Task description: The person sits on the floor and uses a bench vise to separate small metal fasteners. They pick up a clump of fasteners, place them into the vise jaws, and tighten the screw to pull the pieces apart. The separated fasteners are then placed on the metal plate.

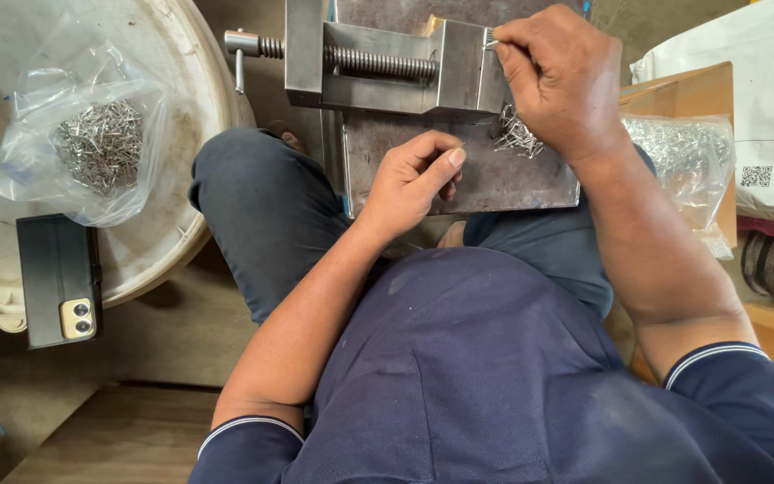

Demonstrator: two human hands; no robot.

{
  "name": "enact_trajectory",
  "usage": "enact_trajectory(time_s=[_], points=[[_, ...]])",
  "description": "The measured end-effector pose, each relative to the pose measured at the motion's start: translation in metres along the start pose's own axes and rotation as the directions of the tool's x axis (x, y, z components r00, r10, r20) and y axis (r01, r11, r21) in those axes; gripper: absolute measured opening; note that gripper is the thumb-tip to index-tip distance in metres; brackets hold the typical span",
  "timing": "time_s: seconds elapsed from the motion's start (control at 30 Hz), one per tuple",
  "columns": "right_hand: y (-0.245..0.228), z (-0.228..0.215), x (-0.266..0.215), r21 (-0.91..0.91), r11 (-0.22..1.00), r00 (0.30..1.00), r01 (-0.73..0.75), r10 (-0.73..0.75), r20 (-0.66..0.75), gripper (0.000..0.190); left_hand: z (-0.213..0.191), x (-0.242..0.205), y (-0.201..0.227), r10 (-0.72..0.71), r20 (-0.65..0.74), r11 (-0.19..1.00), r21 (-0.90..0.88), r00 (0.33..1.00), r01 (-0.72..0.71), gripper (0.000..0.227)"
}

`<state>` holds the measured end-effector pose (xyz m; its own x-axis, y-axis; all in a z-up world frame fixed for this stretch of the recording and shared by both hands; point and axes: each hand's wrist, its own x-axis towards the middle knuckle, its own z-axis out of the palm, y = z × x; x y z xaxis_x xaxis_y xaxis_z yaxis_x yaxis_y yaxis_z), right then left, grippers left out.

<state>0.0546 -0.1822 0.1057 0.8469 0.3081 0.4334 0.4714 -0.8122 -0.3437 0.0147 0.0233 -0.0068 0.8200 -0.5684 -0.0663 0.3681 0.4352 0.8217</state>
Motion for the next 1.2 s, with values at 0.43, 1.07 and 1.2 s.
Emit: enact_trajectory(time_s=[0.43, 1.07, 1.2], points=[[-0.019, -0.011, 0.004, -0.148, 0.985, 0.996, 0.087, -0.088, 0.001, 0.021, -0.002, 0.002, 0.002, -0.011, 0.017, 0.997, -0.076, 1.0, 0.012, 0.017], [-0.057, 0.031, -0.062, 0.228, 0.968, 0.994, -0.102, 0.11, -0.021, 0.026, -0.004, 0.0, 0.014, 0.123, 0.013, 0.991, -0.049, 0.992, -0.122, 0.021], [-0.054, 0.028, -0.065, 0.182, 0.982, 0.997, -0.046, 0.056, -0.049, 0.02, -0.003, -0.001, 0.012, 0.129, 0.05, 0.991, 0.014, 0.99, -0.13, 0.024]])
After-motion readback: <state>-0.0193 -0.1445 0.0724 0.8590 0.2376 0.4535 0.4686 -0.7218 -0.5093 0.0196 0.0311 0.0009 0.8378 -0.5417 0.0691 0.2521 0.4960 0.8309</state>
